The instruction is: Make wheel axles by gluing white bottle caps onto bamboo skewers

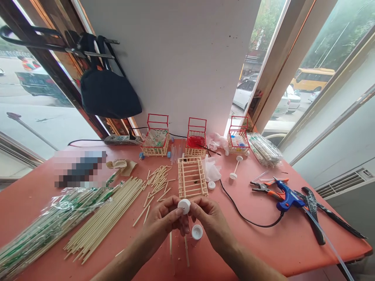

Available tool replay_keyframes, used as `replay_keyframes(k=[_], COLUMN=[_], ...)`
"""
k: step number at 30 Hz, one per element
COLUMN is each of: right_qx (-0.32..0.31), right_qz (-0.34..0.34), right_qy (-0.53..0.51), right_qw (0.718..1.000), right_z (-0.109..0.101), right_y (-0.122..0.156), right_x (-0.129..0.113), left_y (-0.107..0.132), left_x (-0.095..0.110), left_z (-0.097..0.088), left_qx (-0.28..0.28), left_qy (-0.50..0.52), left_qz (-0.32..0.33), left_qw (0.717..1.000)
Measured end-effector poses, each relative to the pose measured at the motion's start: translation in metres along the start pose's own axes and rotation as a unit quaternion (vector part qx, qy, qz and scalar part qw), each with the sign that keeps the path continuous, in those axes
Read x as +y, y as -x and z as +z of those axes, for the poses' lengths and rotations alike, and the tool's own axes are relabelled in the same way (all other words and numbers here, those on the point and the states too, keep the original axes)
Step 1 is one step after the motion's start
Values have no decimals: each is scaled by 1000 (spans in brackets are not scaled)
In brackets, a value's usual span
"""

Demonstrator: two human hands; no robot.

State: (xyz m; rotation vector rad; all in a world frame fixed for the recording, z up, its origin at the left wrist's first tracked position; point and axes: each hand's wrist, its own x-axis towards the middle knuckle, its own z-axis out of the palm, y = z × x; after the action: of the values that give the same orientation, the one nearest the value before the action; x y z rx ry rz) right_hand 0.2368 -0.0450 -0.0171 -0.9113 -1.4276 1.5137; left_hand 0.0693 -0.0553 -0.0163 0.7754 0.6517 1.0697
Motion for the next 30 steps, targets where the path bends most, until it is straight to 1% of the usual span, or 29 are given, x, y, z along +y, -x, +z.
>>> replay_keyframes(k=[3, 8, 12, 16, 20, 22, 23, 25, 28, 30], right_qx=[13, 33, 40, 40, 35, 27, 22, 29, 56, 59], right_qz=[18, 20, 29, 30, 14, -13, -40, -116, -230, -273], right_qy=[-33, -4, 5, 5, 7, 16, 32, 95, 215, 267], right_qw=[999, 999, 999, 999, 999, 999, 998, 988, 947, 922], right_z=[3, 4, 4, 2, 0, 0, 1, 0, -1, -3], right_y=[0, 2, 1, 0, 1, 1, 1, 1, 2, 3], right_x=[-5, -10, -9, -4, -3, -4, -4, -4, -2, -1], left_y=[-1, 1, 2, 1, 0, 0, 0, -1, 0, 1], left_x=[-3, -3, 1, 0, -3, -4, -4, -5, -5, -3], left_z=[0, 2, 5, 4, 4, 4, 4, 3, 1, 0], left_qx=[7, 25, 33, 37, 23, 14, 11, 7, 9, 12], left_qy=[34, 32, 22, 28, 44, 56, 59, 51, -1, -32], left_qz=[-12, -23, -34, -31, -24, -19, -15, -3, 16, 26], left_qw=[999, 999, 999, 998, 998, 998, 998, 999, 1000, 999])
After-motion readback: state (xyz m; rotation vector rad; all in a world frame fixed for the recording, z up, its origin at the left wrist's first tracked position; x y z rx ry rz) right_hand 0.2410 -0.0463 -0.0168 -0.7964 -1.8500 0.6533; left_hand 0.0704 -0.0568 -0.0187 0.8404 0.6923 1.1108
